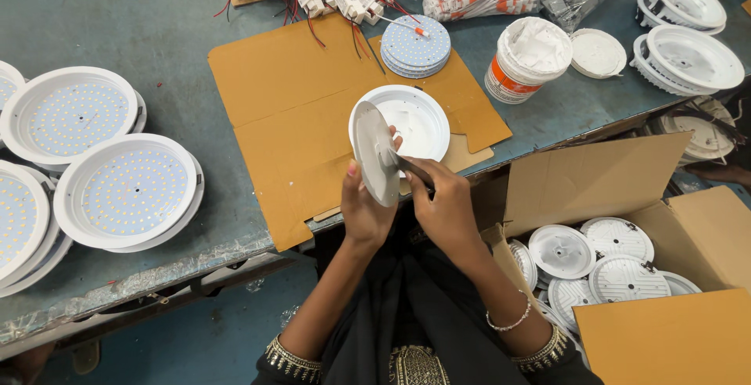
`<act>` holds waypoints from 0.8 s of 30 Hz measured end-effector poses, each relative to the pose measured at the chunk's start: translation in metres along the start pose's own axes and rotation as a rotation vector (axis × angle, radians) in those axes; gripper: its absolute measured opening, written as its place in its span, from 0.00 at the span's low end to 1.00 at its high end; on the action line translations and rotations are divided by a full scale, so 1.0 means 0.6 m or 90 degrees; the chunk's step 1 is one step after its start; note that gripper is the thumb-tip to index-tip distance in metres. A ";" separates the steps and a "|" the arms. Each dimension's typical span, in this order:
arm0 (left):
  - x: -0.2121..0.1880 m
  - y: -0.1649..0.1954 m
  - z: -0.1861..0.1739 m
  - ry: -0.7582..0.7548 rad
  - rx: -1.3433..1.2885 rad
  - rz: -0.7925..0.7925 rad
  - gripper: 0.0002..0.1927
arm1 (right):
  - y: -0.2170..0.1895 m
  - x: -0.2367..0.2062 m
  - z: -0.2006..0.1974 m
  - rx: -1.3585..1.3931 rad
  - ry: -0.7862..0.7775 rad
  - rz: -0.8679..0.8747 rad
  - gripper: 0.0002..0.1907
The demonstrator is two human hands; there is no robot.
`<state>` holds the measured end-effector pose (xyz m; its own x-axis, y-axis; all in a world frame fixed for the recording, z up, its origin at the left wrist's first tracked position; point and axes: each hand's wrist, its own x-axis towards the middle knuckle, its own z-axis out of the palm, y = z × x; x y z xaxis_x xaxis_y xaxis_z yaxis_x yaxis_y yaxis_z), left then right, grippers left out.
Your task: The person applies adhesive from a container to the inner and outer surfaces of LED light fixtures using a small metal spreader, then presses LED boards onto the fixtures and places the assembled units into a cardboard box.
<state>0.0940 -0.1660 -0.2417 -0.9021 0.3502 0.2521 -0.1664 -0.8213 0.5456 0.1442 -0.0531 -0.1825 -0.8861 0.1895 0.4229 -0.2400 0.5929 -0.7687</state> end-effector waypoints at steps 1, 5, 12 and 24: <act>-0.001 -0.002 -0.001 -0.010 0.031 0.015 0.51 | -0.002 -0.003 0.002 0.006 -0.001 0.012 0.12; 0.001 -0.007 -0.003 -0.036 0.131 0.065 0.56 | -0.018 -0.012 -0.001 0.000 0.000 0.010 0.11; 0.023 -0.014 -0.007 -0.044 0.295 0.153 0.64 | -0.078 -0.025 -0.025 -0.019 -0.036 0.056 0.11; 0.063 -0.007 -0.050 0.012 -0.155 0.074 0.48 | 0.033 0.016 -0.039 -0.050 0.158 0.003 0.12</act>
<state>0.0486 -0.1626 -0.2586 -0.9277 0.2409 0.2851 -0.1504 -0.9404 0.3051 0.1402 -0.0211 -0.1823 -0.7609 0.3726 0.5312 -0.1955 0.6490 -0.7352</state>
